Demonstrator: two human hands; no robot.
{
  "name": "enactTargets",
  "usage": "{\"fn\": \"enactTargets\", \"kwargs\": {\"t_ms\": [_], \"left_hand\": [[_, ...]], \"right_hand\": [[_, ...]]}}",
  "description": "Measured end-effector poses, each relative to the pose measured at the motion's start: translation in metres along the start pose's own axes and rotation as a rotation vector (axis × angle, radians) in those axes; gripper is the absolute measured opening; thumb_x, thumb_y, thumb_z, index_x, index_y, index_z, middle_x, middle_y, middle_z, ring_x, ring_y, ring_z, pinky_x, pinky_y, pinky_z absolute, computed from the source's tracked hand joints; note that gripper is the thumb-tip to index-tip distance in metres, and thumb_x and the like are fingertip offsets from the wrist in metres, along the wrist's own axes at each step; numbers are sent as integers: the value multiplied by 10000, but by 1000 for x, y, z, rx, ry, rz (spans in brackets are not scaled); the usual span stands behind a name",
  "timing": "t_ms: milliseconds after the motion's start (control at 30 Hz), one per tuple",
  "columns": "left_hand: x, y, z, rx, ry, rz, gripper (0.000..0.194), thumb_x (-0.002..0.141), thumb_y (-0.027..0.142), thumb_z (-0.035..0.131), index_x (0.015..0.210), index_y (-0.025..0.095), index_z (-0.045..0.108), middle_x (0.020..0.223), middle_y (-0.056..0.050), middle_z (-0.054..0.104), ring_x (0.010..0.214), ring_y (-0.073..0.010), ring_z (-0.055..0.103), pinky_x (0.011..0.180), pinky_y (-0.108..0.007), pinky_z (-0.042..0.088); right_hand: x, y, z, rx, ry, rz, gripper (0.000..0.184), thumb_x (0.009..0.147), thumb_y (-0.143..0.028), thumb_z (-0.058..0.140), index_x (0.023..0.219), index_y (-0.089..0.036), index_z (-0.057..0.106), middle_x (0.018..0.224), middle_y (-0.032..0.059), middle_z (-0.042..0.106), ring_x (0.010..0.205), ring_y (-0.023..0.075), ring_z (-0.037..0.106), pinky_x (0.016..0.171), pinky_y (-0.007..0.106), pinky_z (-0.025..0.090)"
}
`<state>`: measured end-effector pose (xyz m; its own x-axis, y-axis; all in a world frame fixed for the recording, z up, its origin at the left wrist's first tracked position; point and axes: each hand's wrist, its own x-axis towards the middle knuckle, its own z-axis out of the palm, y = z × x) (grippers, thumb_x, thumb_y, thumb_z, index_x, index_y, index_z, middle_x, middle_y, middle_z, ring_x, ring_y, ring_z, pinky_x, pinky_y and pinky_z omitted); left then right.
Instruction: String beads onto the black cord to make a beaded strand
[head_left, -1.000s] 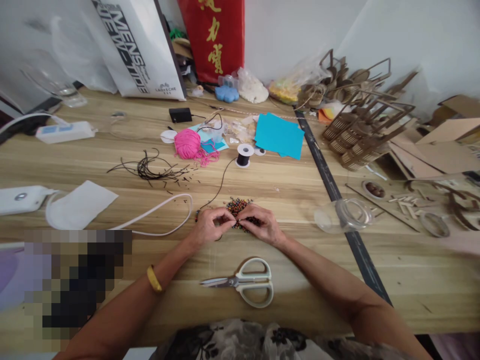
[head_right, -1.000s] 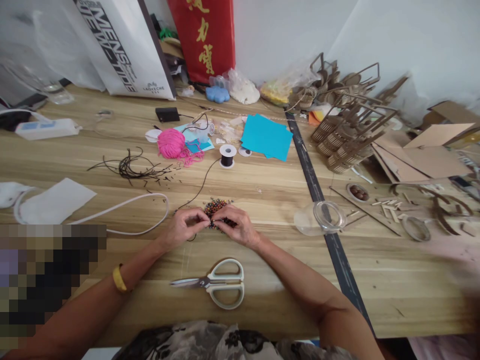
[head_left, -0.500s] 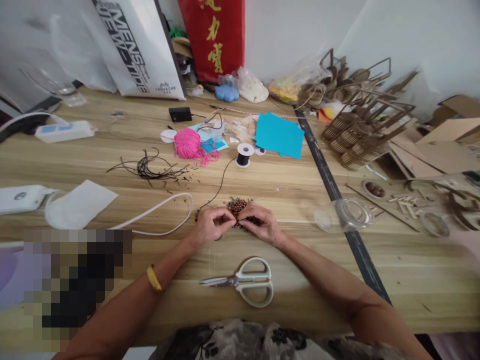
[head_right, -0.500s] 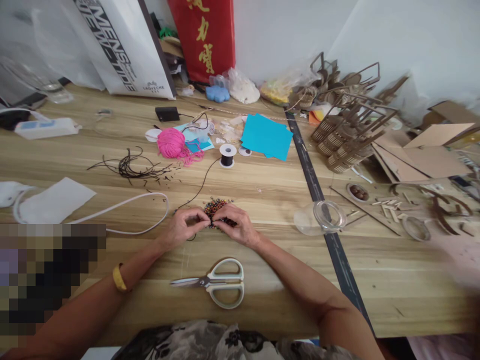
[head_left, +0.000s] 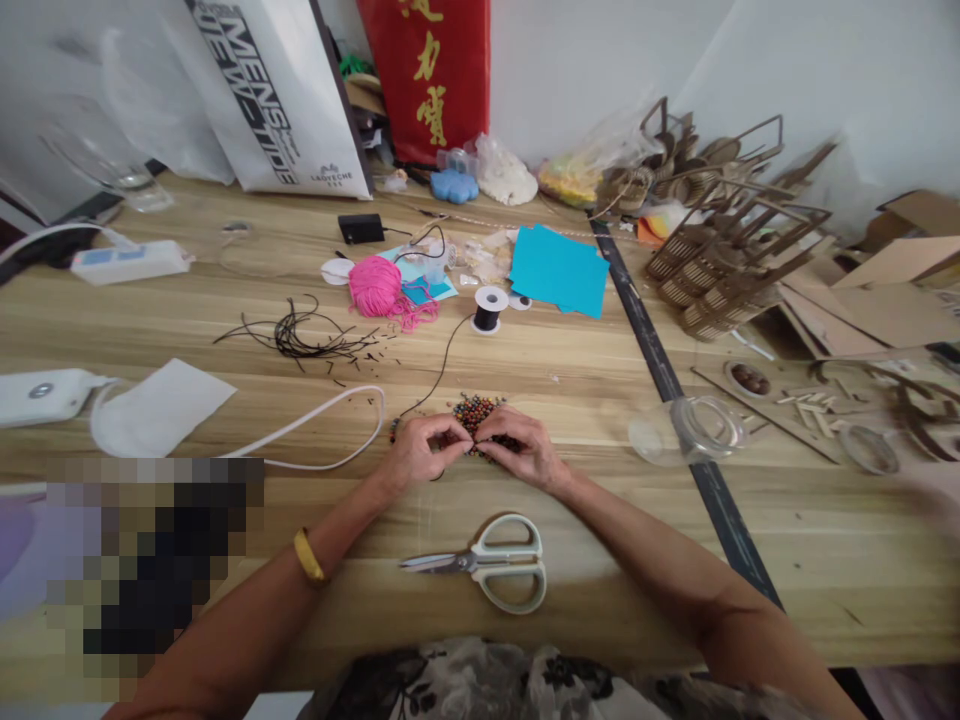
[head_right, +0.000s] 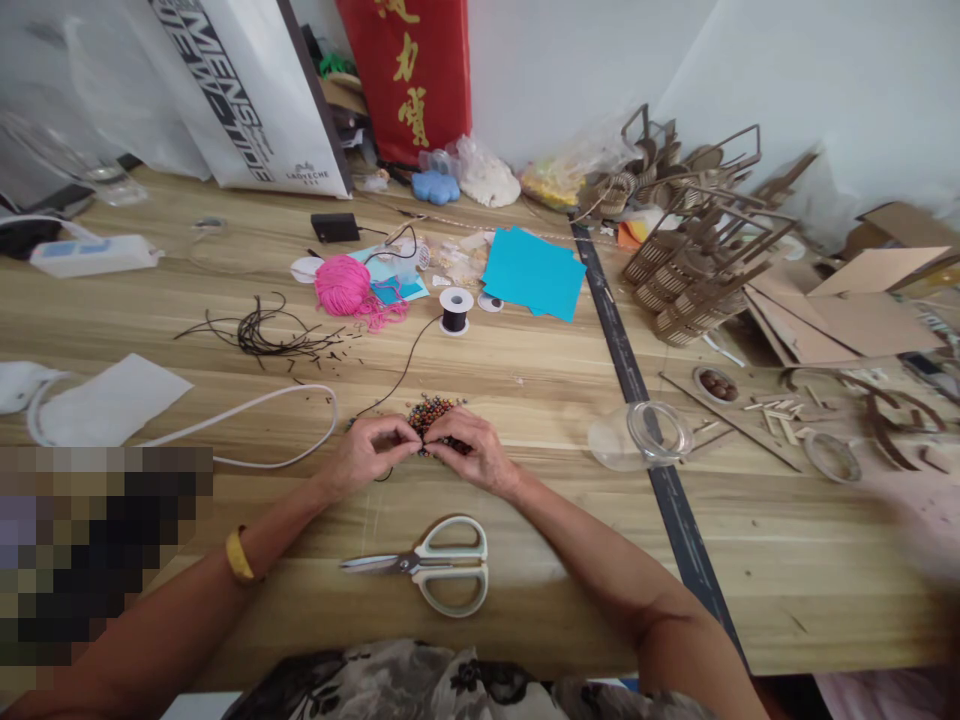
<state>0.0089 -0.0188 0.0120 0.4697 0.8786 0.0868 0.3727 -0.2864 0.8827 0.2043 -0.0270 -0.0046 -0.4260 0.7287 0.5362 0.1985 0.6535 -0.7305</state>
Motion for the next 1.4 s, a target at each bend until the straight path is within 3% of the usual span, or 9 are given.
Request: {"fn": "enactTargets", "kwargs": {"t_ms": [533, 1200, 1400], "left_hand": [[0, 0, 0, 4, 7, -4, 119, 763, 230, 611, 706, 140, 665, 645, -10, 650, 577, -104, 534, 560, -195, 407], [2, -3, -2, -27, -6, 109, 121, 785, 210, 602, 781, 140, 700, 750, -59, 678, 698, -142, 607, 658, -240, 472], [2, -2, -2, -30, 0, 84, 90, 770, 206, 635, 762, 150, 705, 743, -55, 698, 710, -148, 620, 671, -244, 480]], "right_hand": [[-2, 2, 0, 13, -16, 20, 89, 862, -209, 605, 913, -161, 659, 823, 81, 691, 790, 170, 615, 753, 336, 509], [0, 0, -1, -15, 16, 3, 88, 867, -241, 601, 896, -169, 642, 815, 81, 687, 790, 175, 611, 758, 349, 502], [0, 1, -1, -24, 5, -1, 107, 876, -267, 589, 895, -174, 637, 820, 77, 679, 794, 175, 609, 762, 348, 498]]}}
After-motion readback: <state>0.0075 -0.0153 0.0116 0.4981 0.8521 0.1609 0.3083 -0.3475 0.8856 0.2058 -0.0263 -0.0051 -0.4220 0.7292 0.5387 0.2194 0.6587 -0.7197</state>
